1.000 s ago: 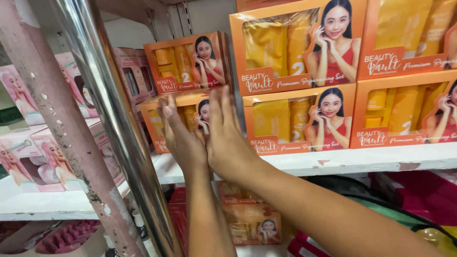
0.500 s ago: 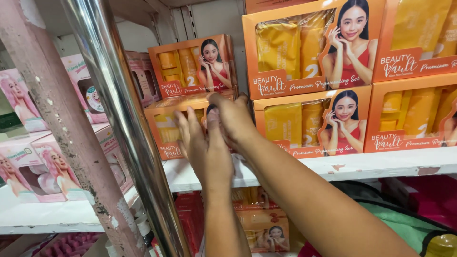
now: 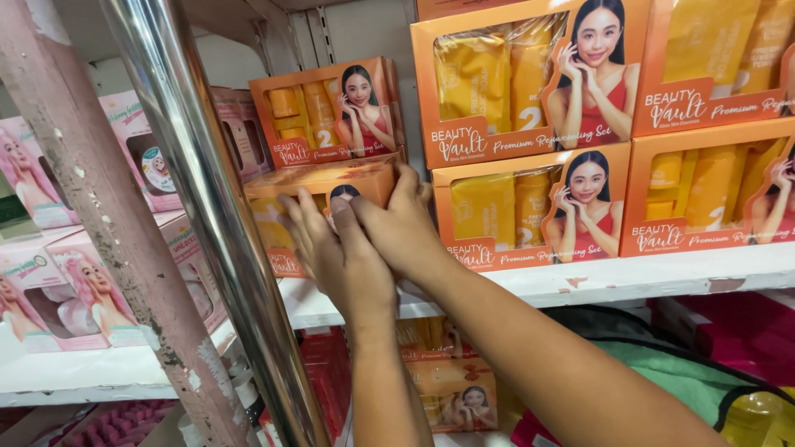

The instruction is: Cleaning and organizing skincare product boxes on a retail shelf.

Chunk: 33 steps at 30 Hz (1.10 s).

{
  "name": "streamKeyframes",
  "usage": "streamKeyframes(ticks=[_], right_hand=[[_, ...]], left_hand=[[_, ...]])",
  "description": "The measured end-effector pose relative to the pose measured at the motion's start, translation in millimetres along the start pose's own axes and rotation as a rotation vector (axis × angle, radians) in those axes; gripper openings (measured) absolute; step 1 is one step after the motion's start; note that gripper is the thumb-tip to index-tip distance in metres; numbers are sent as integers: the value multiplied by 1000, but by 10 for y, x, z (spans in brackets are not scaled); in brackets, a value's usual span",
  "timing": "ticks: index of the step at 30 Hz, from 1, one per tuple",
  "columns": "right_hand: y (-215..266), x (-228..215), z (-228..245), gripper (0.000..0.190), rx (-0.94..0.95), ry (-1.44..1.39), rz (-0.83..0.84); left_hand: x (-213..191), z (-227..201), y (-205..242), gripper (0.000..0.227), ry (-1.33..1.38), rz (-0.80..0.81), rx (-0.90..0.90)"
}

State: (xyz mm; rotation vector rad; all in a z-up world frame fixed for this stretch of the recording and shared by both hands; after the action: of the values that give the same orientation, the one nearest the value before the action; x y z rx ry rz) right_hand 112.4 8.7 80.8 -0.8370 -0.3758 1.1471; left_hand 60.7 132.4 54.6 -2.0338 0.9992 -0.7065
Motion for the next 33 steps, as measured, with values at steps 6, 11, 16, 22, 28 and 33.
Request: streamKeyframes(ticks=[6, 11, 16, 22, 28, 33], right_hand=[[-142, 260, -238, 131, 209, -512, 308], [134, -25, 189, 129, 58, 78, 174], [422, -268, 639, 132, -28, 171, 205], [624, -509, 839, 128, -87, 172, 252], [779, -694, 920, 127, -149, 173, 275], [959, -949, 1001, 127, -184, 225, 265]], left_hand=[[-28, 50, -4, 60, 12, -16, -16], [-157, -100, 71, 64, 127, -94, 10], [-219, -160, 200, 63, 186, -136, 92], [-244, -261, 276, 59, 271, -100, 135], [-326, -571, 468, 58, 336, -93, 111], [-359, -862, 711, 57, 475, -75, 148]])
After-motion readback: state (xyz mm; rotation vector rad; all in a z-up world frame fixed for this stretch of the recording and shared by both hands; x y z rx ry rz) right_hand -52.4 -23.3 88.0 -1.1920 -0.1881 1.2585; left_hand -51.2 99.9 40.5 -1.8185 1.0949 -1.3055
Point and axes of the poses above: each hand's wrist, its own y-axis away from the middle knuckle, its own x-axis out of the palm, z = x × y, the point moved 7 cm from there along -y, towards the middle knuckle, and after that the axes turned 6 degrees about z, right-handed, at the moved point
